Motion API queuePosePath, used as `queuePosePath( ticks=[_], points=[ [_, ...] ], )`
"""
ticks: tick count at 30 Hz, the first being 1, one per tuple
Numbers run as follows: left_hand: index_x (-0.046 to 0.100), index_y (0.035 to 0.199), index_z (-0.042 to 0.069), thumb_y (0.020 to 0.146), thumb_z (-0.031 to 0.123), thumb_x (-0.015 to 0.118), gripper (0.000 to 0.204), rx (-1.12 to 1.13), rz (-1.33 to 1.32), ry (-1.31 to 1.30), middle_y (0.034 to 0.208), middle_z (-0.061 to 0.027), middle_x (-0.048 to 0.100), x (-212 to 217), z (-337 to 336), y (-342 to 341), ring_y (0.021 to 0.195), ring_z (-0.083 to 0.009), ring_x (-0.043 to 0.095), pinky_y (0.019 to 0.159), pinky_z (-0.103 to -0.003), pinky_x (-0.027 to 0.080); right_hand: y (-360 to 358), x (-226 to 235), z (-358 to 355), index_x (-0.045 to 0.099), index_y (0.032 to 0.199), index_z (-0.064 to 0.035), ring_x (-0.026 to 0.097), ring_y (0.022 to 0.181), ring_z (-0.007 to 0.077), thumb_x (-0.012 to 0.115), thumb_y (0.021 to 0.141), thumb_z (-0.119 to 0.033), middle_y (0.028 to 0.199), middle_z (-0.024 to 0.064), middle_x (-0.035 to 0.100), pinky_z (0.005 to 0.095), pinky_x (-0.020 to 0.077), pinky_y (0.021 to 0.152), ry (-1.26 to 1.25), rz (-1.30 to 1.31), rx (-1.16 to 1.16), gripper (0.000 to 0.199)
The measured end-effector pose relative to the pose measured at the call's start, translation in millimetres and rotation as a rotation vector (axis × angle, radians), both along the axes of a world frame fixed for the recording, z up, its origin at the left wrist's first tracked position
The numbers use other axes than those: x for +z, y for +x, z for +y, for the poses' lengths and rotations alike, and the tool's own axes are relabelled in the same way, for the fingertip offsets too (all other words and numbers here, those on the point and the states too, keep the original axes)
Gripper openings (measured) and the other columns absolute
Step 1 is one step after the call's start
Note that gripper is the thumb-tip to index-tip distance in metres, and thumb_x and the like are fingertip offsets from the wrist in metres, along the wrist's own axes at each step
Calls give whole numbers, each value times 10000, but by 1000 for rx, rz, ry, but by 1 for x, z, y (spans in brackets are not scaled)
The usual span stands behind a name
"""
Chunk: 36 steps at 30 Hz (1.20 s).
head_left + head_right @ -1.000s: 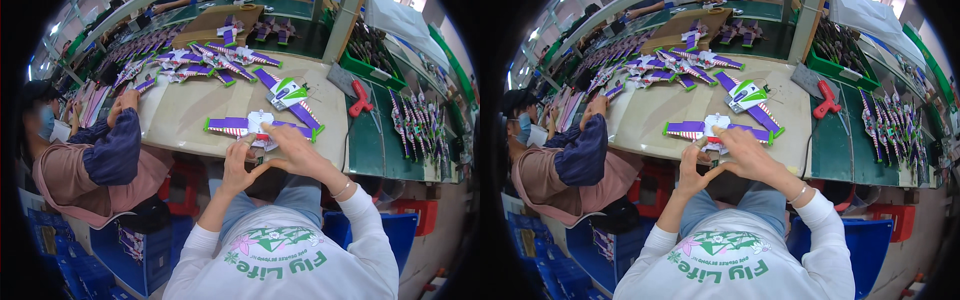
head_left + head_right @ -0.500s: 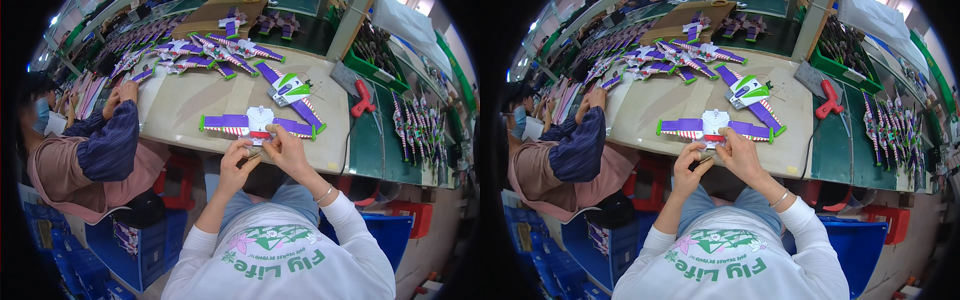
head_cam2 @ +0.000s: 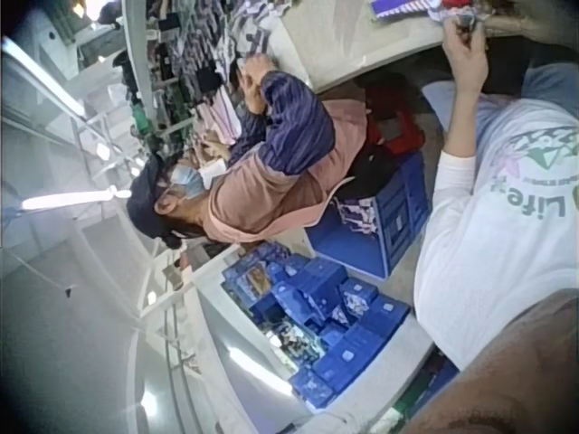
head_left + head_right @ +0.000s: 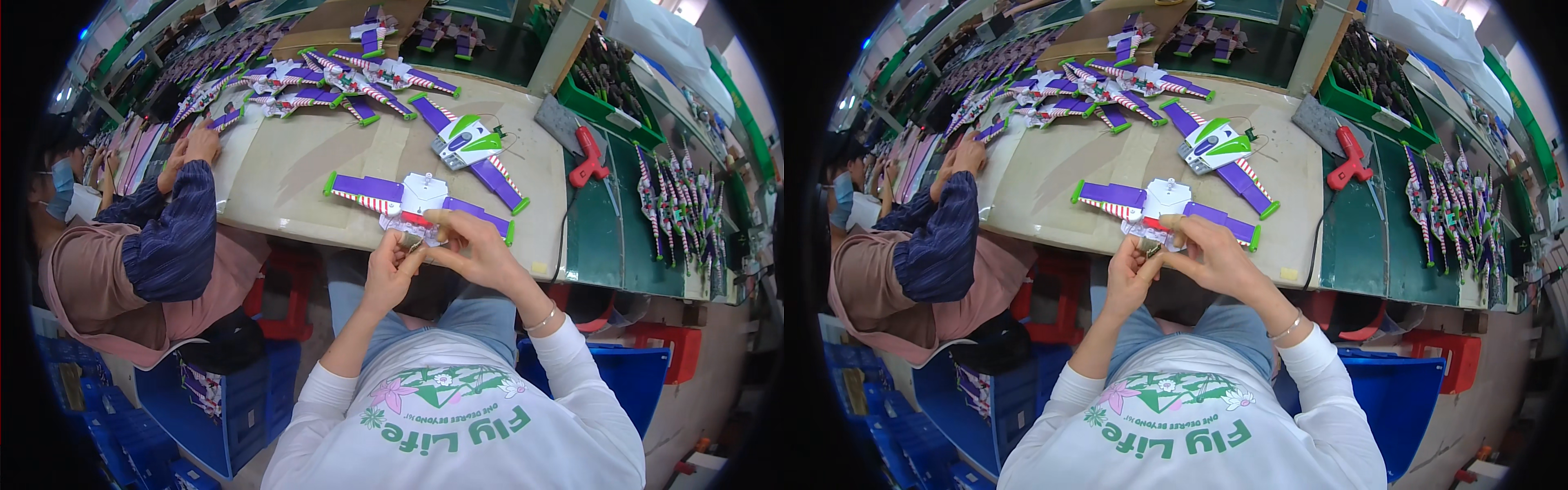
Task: The person assembles small, colorful decorative items at a factory workstation. They attach small components to a base using a hot glue gun and place the finished items into a green bin. The process is repetitive, involving picking up parts, applying glue, and assembling.
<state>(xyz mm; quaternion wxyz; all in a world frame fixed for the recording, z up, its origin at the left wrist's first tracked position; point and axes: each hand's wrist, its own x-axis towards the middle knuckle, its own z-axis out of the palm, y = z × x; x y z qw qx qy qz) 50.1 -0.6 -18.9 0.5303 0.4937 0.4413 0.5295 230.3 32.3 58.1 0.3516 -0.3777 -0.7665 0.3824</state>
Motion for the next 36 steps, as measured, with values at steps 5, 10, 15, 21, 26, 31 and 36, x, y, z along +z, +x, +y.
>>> queuePosePath(
  ticks=[5, 10, 15, 21, 26, 31, 36],
  points=[
    [549, 1026, 17, 863, 59, 730, 247, 106, 81, 132, 833, -36, 660, 3, -1, 9, 669, -75, 592, 564, -230, 462, 0, -22, 18, 688, 965, -25, 576, 660, 86, 721, 829, -121, 758, 48, 648, 258, 462, 589, -139, 76, 91, 170],
    [569, 1054, 24, 763, 38, 803, 373, 537, 575, 645, 815, -63, 669, -8, 2, 18, 668, -192, 630, 586, -294, 477, -1, -15, 20, 636, 878, -10, 567, 633, 53, 662, 872, -98, 763, 1, 655, 231, 466, 536, -472, 221, 52, 92],
    [629, 888, 47, 705, 55, 836, 277, 626, 856, 832, 835, -55, 656, -11, 8, 10, 760, -249, 621, 697, -365, 451, 2, -16, 26, 630, 851, -12, 586, 626, 51, 639, 878, -76, 777, 5, 660, 234, 466, 514, -558, 338, 142, 70],
    [594, 771, 61, 705, 65, 833, 248, 732, 886, 808, 920, -53, 654, 3, 10, 16, 823, -243, 604, 744, -359, 430, -11, -25, 23, 665, 796, -50, 565, 724, 210, 722, 776, -105, 743, 48, 586, 361, 415, 650, 332, -18, -182, 82],
    [527, 729, 76, 731, 35, 812, 288, 647, 811, 814, 927, -62, 671, -4, 12, 17, 850, -246, 625, 766, -365, 439, -20, -42, 23, 695, 797, -41, 516, 747, 214, 757, 740, -77, 754, 63, 567, 326, 405, 628, 333, -4, -271, 92],
    [523, 735, 67, 746, -4, 788, 275, 625, 759, 800, 902, -68, 690, -3, 15, 19, 831, -249, 647, 741, -363, 458, -21, -43, 24, 698, 797, -40, 513, 724, 198, 760, 746, -77, 748, 58, 565, 318, 402, 607, 282, 18, -296, 89],
    [550, 751, 57, 751, -19, 776, 238, 662, 714, 757, 872, -68, 696, 2, 20, 22, 786, -262, 656, 687, -357, 474, -23, -44, 27, 689, 761, -52, 535, 694, 231, 758, 729, -138, 721, 65, 580, 372, 393, 660, 148, 89, -345, 114]
  ],
)
